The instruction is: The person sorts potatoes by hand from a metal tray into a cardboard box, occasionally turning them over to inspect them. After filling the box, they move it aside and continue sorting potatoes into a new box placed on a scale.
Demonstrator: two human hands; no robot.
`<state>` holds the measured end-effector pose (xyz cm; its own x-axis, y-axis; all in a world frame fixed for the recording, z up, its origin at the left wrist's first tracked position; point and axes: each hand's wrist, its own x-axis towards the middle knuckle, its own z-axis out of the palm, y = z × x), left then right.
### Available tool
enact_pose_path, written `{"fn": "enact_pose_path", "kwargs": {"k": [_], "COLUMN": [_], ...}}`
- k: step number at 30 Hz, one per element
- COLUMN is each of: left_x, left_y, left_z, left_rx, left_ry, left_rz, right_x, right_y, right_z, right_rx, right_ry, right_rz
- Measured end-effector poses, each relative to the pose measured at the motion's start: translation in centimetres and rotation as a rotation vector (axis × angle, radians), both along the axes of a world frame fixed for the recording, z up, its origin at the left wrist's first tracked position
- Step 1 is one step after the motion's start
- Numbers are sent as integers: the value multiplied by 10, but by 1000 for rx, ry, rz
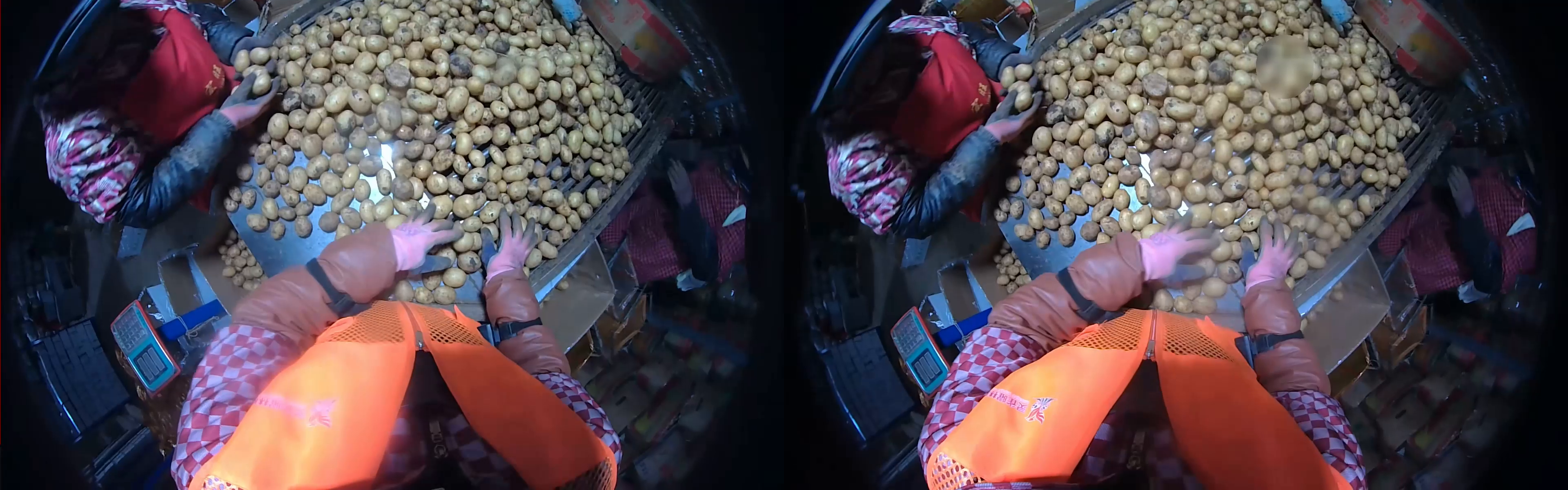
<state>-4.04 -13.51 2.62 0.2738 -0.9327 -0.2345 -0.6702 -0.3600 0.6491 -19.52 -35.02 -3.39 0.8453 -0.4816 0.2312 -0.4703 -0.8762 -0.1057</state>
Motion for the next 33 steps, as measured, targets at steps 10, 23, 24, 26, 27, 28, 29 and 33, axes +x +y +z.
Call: {"fn": "enact_pose_path", "kwargs": {"k": [10, 23, 24, 26, 27, 28, 29, 33], "left_x": [17, 130, 138, 156, 164, 165, 167, 162], "left_y": [70, 55, 46, 32, 33, 28, 25, 14], "left_z": [25, 10, 9, -1, -18, -6, -9, -12], "left_rx": [42, 170, 248, 309, 264, 360, 377, 472], "left_ry": [1100, -383, -417, -366, -450, -426, -417, -317], "left_rz": [505, 632, 562, 532, 515, 483, 486, 638], "right_x": [7, 7, 5, 5, 4, 4, 6, 4], "right_y": [2, -2, -1, -4, -5, -6, -6, -10], "right_z": [7, 0, 0, 2, 3, 4, 5, 17], "right_rx": [-8, -8, 12, 62, 118, 121, 149, 205], "right_ry": [-61, -113, -141, -135, -138, -128, -134, -109], "right_rz": [7, 28, 29, 26, 35, 21, 14, 22]}}
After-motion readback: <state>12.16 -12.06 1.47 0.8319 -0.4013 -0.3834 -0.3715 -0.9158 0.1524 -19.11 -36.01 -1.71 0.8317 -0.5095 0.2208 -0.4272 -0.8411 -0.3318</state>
